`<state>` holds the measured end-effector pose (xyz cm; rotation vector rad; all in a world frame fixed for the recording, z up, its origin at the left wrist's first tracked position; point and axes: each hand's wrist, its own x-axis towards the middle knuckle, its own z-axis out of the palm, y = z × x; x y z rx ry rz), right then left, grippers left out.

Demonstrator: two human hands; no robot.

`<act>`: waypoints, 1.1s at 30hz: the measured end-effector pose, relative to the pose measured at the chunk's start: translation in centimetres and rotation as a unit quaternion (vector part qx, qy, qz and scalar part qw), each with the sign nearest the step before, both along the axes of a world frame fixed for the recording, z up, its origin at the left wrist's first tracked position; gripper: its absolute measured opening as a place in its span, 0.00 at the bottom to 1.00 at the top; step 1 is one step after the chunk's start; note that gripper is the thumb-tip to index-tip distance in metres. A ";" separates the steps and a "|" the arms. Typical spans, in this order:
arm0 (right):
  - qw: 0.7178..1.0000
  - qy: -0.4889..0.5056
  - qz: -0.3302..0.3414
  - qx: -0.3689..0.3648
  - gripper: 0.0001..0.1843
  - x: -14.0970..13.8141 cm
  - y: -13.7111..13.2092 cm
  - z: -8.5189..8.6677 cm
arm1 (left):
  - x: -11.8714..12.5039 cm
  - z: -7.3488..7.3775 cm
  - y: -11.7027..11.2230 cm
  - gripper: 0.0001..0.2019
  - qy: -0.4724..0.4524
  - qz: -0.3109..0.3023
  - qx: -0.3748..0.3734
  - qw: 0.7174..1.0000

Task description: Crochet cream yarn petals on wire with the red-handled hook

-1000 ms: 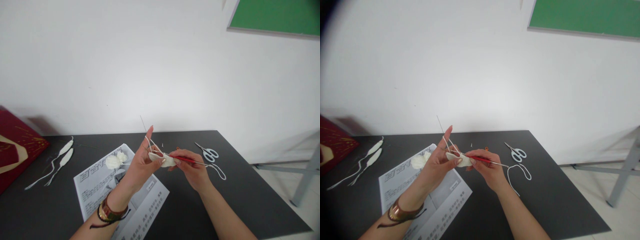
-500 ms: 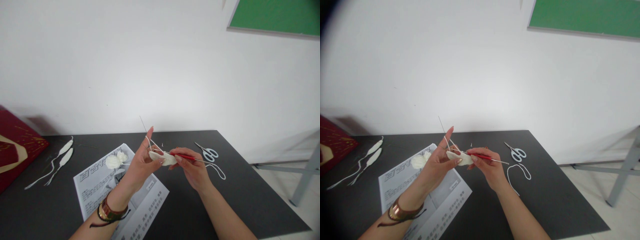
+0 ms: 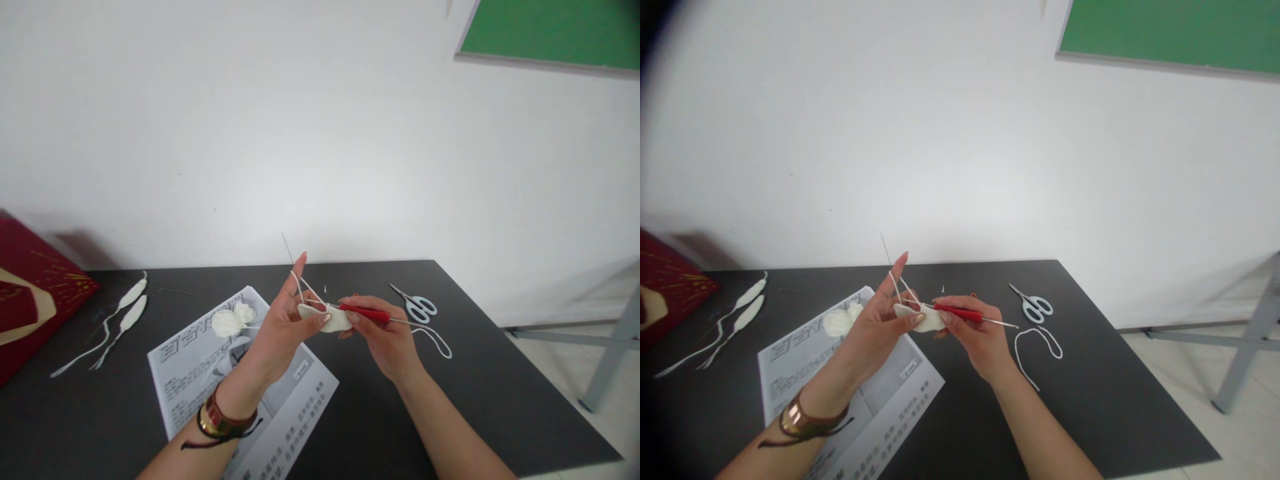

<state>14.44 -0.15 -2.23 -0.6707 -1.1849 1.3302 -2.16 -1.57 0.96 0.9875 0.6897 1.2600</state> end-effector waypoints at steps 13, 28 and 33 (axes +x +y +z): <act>1.000 0.013 0.003 -0.009 0.09 0.1 -0.1 0.1 | -0.1 -0.2 -0.1 0.42 -0.026 -0.026 -0.007 0.999; 1.000 0.010 0.006 -0.005 0.09 0.1 0.0 0.0 | 0.0 0.0 -0.3 0.42 -0.007 -0.021 -0.005 1.000; 1.000 0.006 0.011 0.018 0.09 0.1 0.0 0.1 | 0.6 -0.3 -0.3 0.42 -0.017 0.002 -0.006 1.000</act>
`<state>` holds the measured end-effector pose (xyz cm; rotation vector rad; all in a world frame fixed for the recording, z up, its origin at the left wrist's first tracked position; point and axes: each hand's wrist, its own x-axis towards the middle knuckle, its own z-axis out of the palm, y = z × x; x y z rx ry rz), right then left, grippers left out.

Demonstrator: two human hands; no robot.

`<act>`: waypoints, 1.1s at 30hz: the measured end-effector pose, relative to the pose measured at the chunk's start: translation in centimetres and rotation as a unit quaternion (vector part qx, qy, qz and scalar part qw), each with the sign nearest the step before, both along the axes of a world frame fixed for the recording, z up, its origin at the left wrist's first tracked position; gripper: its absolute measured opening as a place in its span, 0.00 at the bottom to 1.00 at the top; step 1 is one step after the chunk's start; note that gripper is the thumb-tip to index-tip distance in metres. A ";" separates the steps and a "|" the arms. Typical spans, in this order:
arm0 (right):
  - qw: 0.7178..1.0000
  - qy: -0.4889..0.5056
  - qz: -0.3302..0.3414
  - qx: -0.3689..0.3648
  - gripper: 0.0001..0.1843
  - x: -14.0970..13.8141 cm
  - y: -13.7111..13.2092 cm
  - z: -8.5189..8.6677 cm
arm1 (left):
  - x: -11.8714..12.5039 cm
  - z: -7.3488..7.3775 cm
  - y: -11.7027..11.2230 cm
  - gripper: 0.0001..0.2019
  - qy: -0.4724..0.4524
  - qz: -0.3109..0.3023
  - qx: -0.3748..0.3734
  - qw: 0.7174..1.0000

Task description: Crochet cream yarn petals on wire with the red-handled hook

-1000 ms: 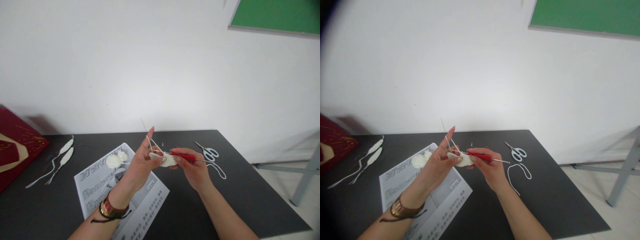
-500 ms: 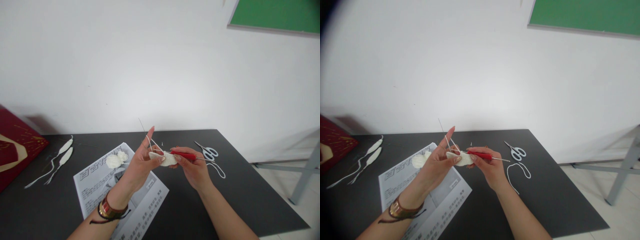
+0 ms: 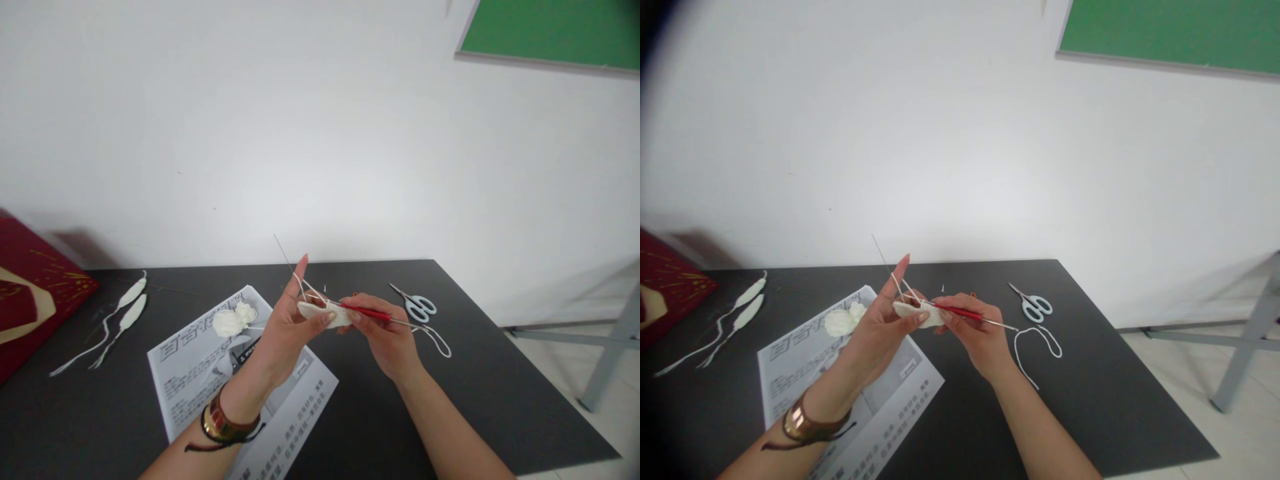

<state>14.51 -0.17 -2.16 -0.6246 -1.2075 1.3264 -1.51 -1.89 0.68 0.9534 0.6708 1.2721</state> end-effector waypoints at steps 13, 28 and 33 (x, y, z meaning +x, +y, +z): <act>0.997 0.021 -0.062 -0.042 0.05 0.3 0.3 1.0 | -0.2 0.8 0.0 0.45 0.012 0.046 -0.032 0.998; 0.992 0.072 -0.090 -0.061 0.04 0.6 0.6 1.1 | 0.0 1.1 0.0 0.44 0.043 0.082 -0.052 0.994; 0.992 0.068 -0.093 -0.049 0.04 0.6 0.7 1.2 | 0.0 1.1 0.0 0.44 0.058 0.073 -0.047 0.994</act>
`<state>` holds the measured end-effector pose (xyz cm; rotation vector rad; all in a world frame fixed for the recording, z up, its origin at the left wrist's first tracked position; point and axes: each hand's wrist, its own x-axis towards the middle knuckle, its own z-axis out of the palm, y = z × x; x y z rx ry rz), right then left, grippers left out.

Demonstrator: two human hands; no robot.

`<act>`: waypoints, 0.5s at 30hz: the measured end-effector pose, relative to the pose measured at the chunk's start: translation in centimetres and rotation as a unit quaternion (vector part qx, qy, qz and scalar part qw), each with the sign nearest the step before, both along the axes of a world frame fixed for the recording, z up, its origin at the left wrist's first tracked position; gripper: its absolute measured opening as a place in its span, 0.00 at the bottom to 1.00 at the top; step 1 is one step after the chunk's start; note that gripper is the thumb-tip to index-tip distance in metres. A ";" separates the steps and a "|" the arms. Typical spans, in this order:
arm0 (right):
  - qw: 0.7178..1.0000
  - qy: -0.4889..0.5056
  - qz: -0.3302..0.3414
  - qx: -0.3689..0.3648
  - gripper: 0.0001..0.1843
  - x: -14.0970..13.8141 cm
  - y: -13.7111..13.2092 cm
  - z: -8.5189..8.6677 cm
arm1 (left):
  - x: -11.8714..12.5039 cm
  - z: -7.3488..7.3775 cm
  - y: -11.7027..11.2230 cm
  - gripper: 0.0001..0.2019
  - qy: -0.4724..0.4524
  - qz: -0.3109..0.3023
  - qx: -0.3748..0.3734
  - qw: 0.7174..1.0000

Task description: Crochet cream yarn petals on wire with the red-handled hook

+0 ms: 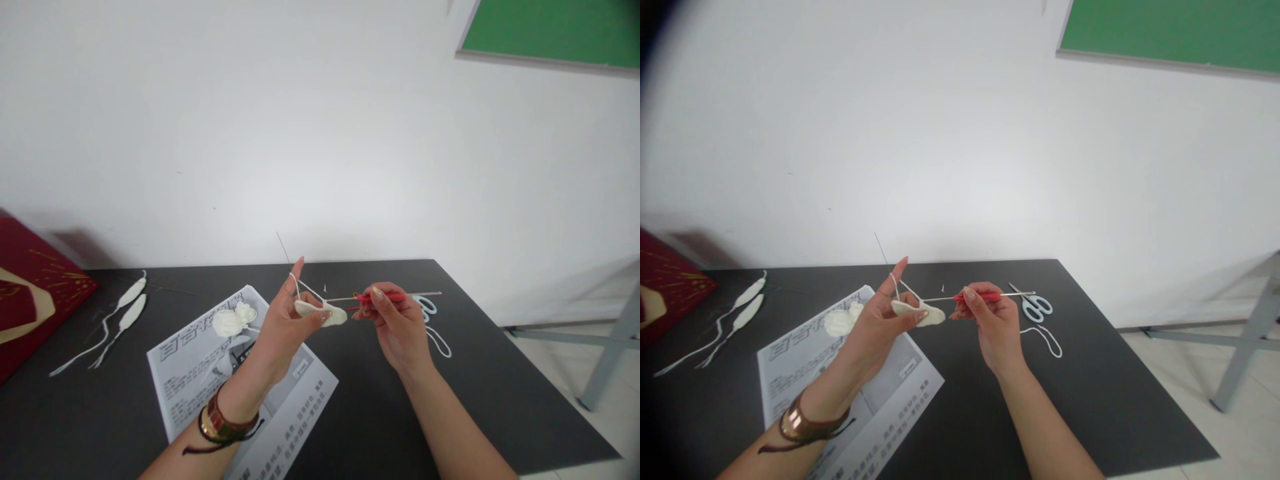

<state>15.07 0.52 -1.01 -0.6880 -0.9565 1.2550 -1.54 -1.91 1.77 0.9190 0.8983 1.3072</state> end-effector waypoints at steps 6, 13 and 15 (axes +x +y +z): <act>1.000 0.015 0.006 -0.010 0.04 -0.1 0.0 -0.1 | 0.0 -0.2 0.1 0.43 -0.015 -0.008 -0.005 1.000; 0.999 0.002 0.030 -0.028 0.05 -0.6 -0.3 -0.4 | 0.3 -1.0 0.1 0.43 -0.044 -0.017 0.005 0.999; 0.999 0.003 0.026 -0.031 0.05 -0.6 -0.3 -0.4 | 0.3 -1.1 0.1 0.44 -0.045 -0.016 0.009 0.999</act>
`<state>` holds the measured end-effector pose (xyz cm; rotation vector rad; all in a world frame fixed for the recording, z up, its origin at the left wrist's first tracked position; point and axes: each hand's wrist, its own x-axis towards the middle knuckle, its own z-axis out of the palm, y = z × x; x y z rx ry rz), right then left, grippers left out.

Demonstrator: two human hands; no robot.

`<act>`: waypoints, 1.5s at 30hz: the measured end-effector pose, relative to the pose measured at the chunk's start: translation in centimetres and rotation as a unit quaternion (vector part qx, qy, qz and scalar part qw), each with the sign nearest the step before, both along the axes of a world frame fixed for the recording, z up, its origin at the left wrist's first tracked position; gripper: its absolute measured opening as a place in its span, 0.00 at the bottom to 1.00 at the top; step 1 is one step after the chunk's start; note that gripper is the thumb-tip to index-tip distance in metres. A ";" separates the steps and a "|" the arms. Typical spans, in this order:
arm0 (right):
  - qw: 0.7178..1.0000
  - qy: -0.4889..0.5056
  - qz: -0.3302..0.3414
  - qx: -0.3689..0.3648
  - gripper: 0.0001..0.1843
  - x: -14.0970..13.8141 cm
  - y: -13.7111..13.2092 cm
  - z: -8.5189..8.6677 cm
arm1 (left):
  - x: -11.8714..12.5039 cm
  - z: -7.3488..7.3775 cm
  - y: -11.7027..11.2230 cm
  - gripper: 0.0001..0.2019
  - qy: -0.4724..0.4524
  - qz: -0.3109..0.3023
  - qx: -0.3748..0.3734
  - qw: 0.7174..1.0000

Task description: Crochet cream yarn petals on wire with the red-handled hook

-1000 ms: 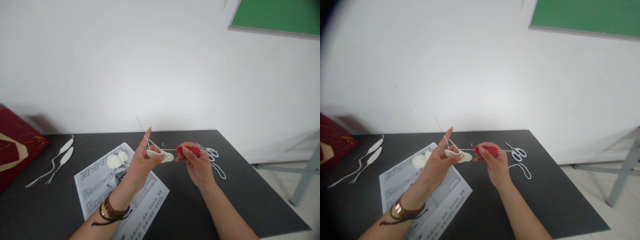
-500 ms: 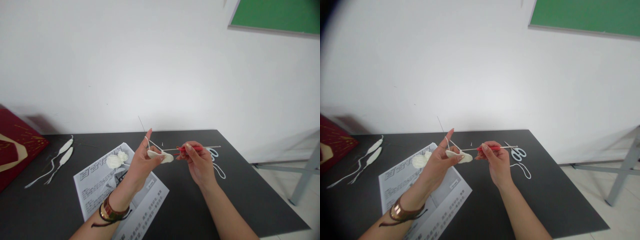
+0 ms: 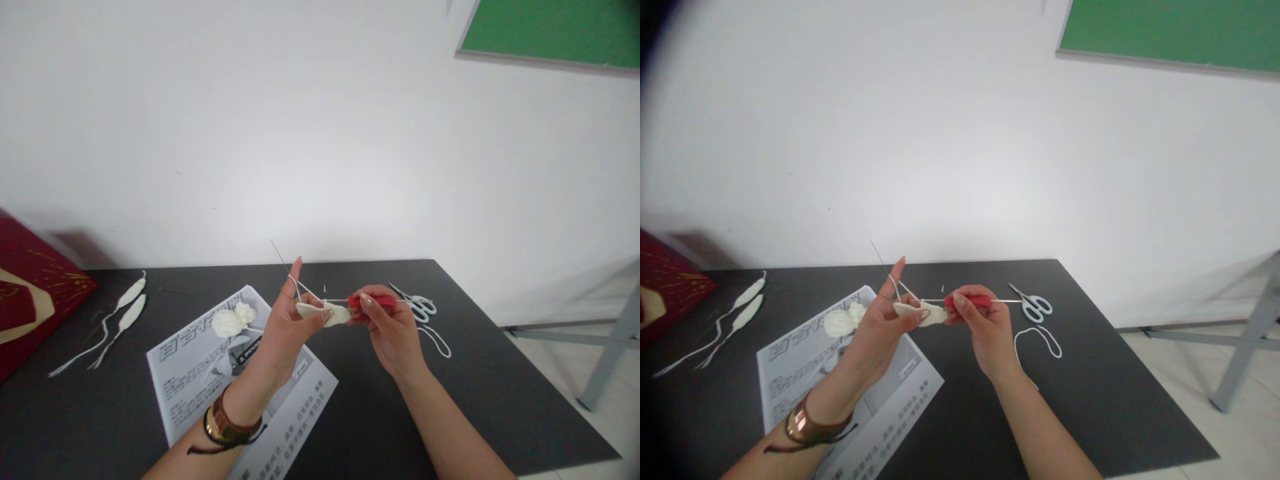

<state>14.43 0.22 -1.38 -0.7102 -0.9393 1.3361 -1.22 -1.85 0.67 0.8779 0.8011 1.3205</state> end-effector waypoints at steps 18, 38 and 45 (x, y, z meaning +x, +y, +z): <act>0.998 0.038 0.025 -0.032 0.07 -0.1 -0.1 0.2 | 0.2 -0.3 -0.2 0.44 -0.041 -0.009 -0.003 0.999; 0.998 -0.006 0.054 -0.020 0.09 -0.2 -0.5 0.2 | 0.2 -0.4 -0.1 0.44 -0.052 -0.021 0.001 0.998; 0.998 -0.022 0.057 0.001 0.07 0.0 -0.6 0.2 | 0.1 -0.4 0.0 0.45 -0.062 -0.015 -0.003 0.998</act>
